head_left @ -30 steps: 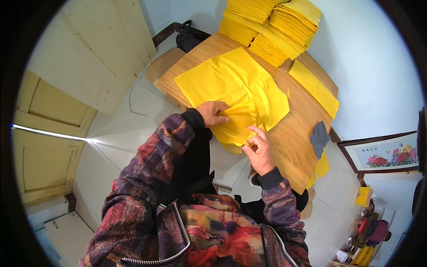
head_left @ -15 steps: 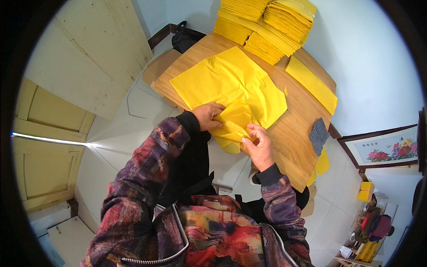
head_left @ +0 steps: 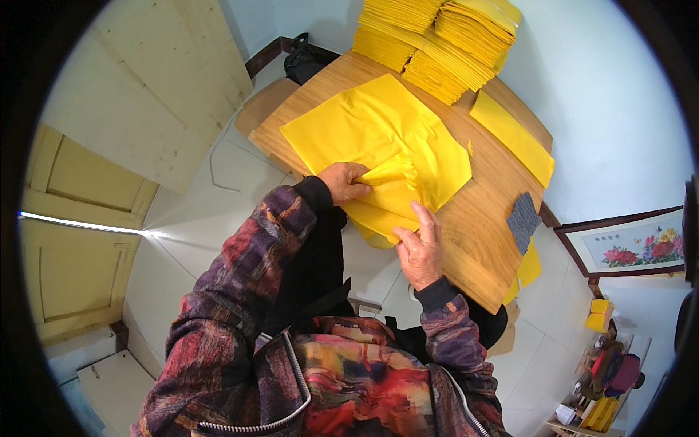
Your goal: The person folds yellow padded envelopes on a wooden table, smoothing the creases and stacking the finished units. They use a small gray cloth to wipe the table surface between folds.
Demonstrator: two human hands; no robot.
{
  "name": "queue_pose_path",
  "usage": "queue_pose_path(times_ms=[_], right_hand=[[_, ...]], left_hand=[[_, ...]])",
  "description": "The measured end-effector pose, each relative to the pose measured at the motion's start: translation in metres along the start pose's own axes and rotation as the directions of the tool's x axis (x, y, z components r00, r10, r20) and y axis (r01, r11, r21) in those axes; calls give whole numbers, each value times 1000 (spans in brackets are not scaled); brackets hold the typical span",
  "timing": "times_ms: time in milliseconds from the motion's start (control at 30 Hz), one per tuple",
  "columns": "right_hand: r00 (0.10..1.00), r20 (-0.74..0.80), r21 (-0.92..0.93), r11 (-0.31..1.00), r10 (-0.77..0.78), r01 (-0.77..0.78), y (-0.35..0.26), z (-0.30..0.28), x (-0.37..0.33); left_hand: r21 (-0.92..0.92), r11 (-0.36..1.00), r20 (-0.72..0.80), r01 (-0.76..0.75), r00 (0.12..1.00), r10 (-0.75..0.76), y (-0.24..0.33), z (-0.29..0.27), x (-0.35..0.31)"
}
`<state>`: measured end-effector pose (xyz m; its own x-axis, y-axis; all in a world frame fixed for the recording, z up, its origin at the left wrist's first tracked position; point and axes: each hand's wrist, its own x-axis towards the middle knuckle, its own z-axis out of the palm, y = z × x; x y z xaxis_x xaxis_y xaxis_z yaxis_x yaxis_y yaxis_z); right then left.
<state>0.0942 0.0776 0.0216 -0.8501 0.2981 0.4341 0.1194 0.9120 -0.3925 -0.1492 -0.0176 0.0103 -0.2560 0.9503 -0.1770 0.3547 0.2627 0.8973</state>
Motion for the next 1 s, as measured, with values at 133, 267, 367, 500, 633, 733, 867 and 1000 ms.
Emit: queue_pose_path(times_ms=[133, 267, 367, 500, 633, 733, 867, 1000], right_hand=[[999, 21, 76, 997, 30, -31, 1, 2, 2], [997, 29, 139, 987, 73, -76, 2, 4, 5], [994, 43, 181, 978, 97, -103, 5, 5, 6], [978, 106, 284, 937, 182, -205, 7, 5, 9], [983, 140, 274, 950, 117, -152, 10, -1, 11], [978, 197, 287, 949, 72, -128, 15, -9, 13], [974, 220, 291, 950, 54, -118, 18, -16, 15], [977, 204, 268, 956, 62, -117, 15, -14, 17]], left_hand=[[-78, 997, 20, 3, 1000, -2, -2, 1, 0], [-134, 991, 27, -11, 1000, 15, -6, 2, 2], [-90, 995, 22, -30, 999, 32, -10, 3, 3], [-71, 996, 12, -62, 998, 63, -13, 4, 4], [-67, 993, 1, -100, 995, 100, -13, 4, 4], [-82, 991, -5, -102, 995, 102, -13, 3, 3], [-80, 987, 14, -142, 990, 144, -12, 3, 3], [-68, 989, 4, -135, 991, 136, -9, 2, 2]])
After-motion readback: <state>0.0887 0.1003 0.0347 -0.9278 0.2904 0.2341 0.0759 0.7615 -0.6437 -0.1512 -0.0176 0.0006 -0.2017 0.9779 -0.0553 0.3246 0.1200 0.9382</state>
